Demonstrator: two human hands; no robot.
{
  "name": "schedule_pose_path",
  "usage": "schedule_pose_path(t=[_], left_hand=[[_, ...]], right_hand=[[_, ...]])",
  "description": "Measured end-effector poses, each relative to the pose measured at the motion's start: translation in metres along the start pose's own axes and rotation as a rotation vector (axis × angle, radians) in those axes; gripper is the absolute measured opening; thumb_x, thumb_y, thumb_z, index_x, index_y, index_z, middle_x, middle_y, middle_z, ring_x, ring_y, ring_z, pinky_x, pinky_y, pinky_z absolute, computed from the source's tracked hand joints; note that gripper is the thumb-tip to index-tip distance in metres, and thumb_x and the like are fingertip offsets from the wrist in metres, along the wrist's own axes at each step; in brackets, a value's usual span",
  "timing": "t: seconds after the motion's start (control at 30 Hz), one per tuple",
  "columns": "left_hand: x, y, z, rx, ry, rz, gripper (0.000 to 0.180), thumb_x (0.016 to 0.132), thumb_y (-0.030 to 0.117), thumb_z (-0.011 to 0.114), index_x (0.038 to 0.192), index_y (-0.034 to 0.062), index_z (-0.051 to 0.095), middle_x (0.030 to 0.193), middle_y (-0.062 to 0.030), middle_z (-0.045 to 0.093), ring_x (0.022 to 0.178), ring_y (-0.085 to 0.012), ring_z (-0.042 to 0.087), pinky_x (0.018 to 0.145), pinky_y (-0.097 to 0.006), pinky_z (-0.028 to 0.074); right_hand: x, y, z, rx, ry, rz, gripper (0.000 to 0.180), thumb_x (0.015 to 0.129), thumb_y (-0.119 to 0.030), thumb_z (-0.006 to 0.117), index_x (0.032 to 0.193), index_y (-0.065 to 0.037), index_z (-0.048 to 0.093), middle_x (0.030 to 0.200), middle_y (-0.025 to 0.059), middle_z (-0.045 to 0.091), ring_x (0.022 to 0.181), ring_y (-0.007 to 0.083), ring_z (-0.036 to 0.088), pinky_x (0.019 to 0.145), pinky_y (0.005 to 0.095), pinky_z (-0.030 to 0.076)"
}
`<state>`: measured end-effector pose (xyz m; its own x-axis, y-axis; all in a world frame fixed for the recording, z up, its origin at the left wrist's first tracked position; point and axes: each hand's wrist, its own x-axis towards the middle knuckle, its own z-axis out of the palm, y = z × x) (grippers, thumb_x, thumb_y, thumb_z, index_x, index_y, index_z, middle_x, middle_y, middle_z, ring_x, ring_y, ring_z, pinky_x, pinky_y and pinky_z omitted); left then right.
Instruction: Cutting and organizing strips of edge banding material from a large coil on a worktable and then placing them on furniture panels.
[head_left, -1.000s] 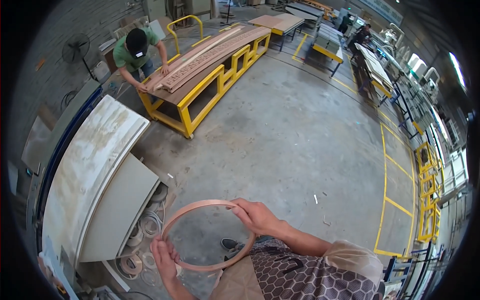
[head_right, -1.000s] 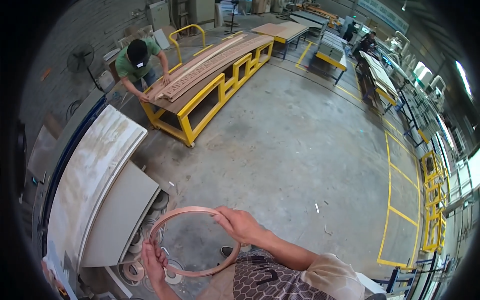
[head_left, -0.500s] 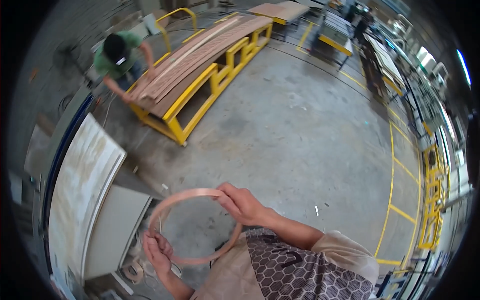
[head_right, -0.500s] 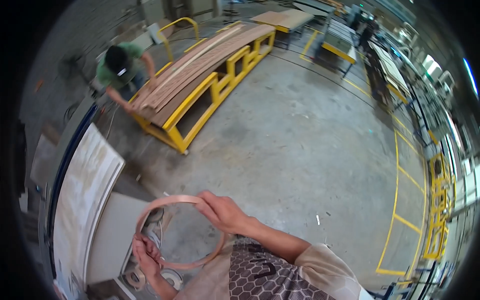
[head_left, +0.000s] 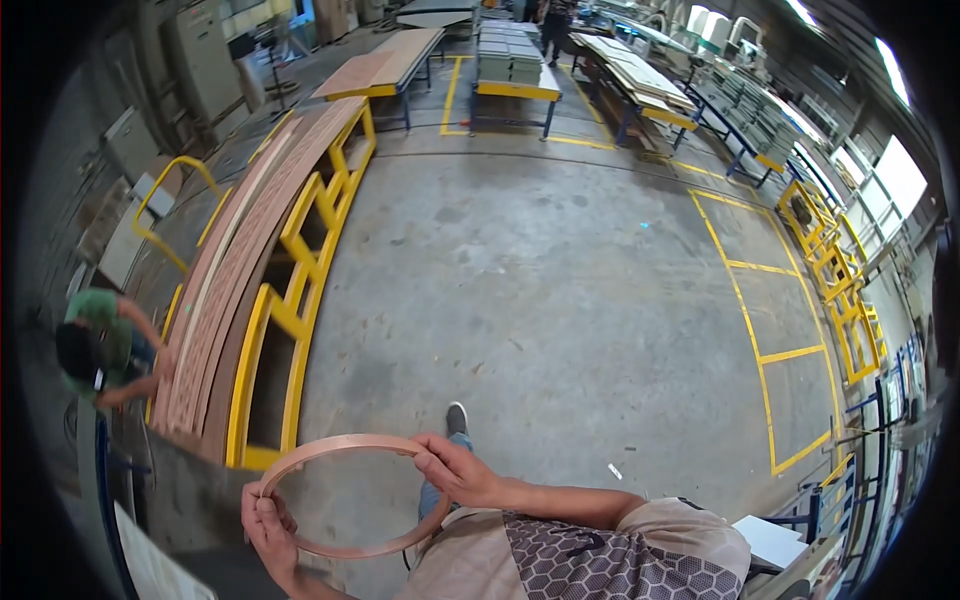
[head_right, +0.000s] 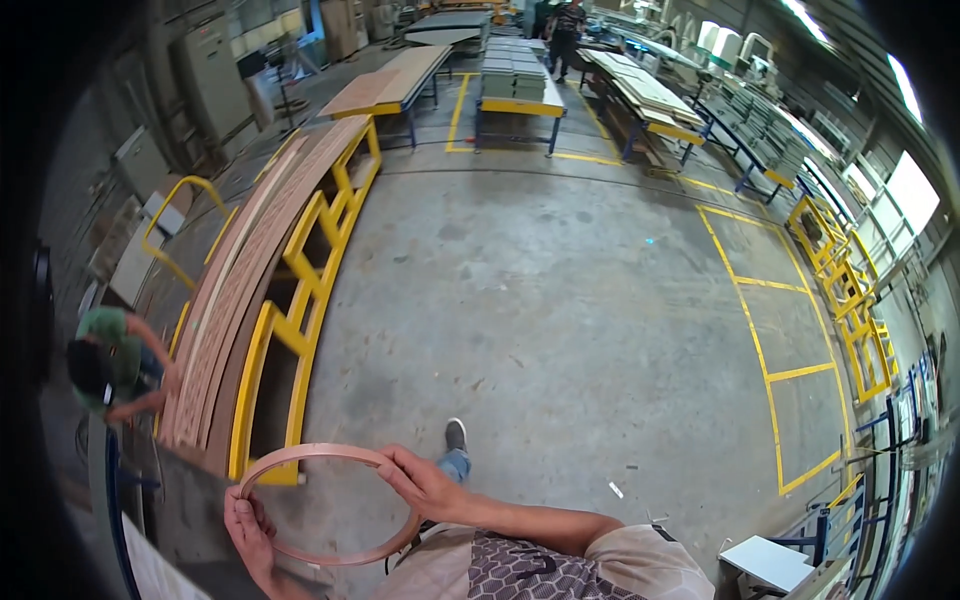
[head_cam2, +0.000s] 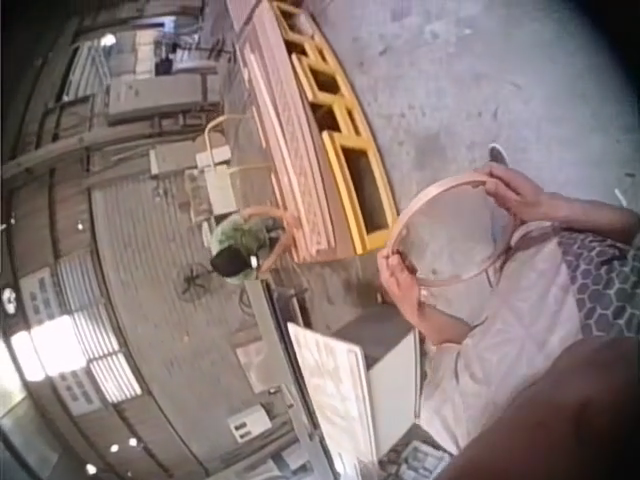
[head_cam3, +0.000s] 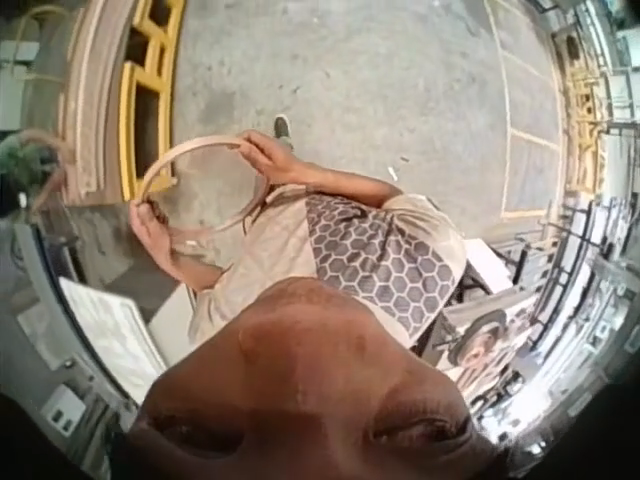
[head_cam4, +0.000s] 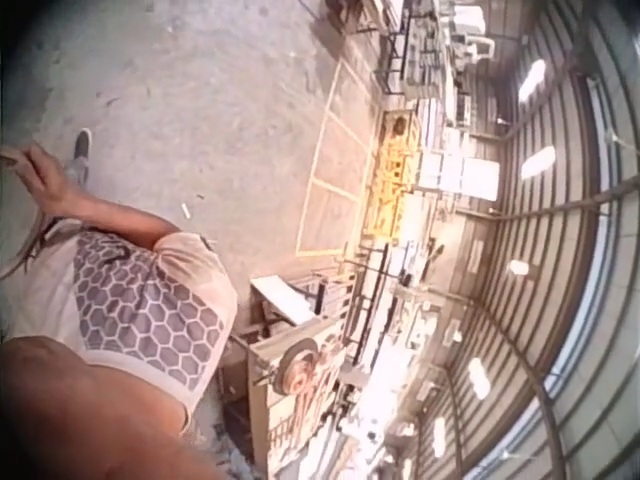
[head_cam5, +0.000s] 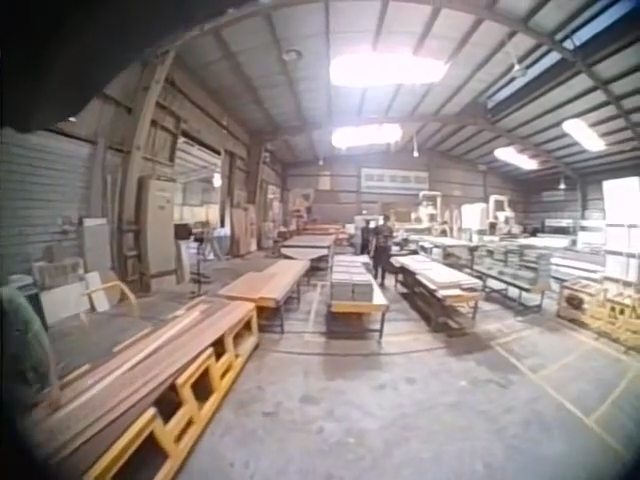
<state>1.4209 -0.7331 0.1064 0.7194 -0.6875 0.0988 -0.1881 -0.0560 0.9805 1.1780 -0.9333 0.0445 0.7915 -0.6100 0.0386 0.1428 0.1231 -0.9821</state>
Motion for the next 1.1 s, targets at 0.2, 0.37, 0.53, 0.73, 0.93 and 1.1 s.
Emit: schedule_pose_path(t=[0.2,0.37,0.53,0.73,0.93,1.1], left_hand=[[0.223,0.002,0.175,-0.066,-0.201,0.031,0.047,0.108,0.055,0.055,0.097,0.0102,0.053,0.067,0.0068,0.038,0.054,-0.0013,0.036,0.045,-0.021,0.026],[0.384,0.07,0.355,0.03,-0.476,0.172,0.033,0.109,0.038,0.058,0.102,0.0053,0.063,0.067,0.0038,0.048,0.058,-0.0053,0.043,0.052,-0.025,0.034],[0.503,0.112,0.55,0.228,-0.684,0.414,0.025,0.107,0.027,0.055,0.097,0.004,0.062,0.073,0.0044,0.049,0.061,-0.0052,0.045,0.054,-0.024,0.037],[0.597,0.089,0.717,-0.063,-0.624,0.089,0.036,0.111,0.04,0.056,0.112,0.0045,0.062,0.072,0.0064,0.047,0.057,-0.0013,0.042,0.049,-0.019,0.034],[0.701,0.099,0.847,-0.194,-0.619,0.021,0.037,0.11,0.039,0.059,0.116,0.0031,0.065,0.071,0.0064,0.05,0.055,-0.0035,0.044,0.051,-0.022,0.037],[0.808,0.078,0.974,-0.354,-0.592,-0.01,0.038,0.111,0.038,0.058,0.125,0.002,0.062,0.081,0.003,0.052,0.064,-0.0051,0.047,0.056,-0.024,0.042]], right_hand=[[0.15,-0.047,-0.17,-0.194,0.268,-0.056,0.033,0.115,-0.033,0.047,0.129,-0.005,0.059,0.082,-0.0015,0.052,0.074,0.0083,0.048,0.065,0.0274,0.043],[0.208,-0.071,-0.318,-0.203,0.6,-0.098,0.037,0.116,-0.035,0.044,0.125,-0.002,0.058,0.079,0.0025,0.056,0.071,0.0104,0.053,0.064,0.0296,0.046],[0.28,-0.053,-0.483,-0.102,0.701,-0.212,0.041,0.115,-0.046,0.039,0.118,-0.006,0.049,0.073,-0.0019,0.046,0.061,0.0082,0.047,0.055,0.0261,0.042],[0.381,-0.113,-0.683,-0.256,0.741,-0.294,0.043,0.115,-0.046,0.038,0.119,-0.004,0.05,0.077,-0.0029,0.049,0.058,0.0043,0.042,0.051,0.0223,0.037],[0.486,-0.177,-0.86,-0.501,0.701,-0.352,0.041,0.115,-0.033,0.049,0.141,-0.001,0.046,0.085,-0.0019,0.049,0.07,0.0059,0.045,0.06,0.0238,0.04],[0.592,-0.202,-1.001,-0.593,0.647,-0.475,0.046,0.112,-0.021,0.054,0.154,-0.002,0.046,0.095,0.0007,0.057,0.081,0.0093,0.052,0.072,0.0237,0.044]])
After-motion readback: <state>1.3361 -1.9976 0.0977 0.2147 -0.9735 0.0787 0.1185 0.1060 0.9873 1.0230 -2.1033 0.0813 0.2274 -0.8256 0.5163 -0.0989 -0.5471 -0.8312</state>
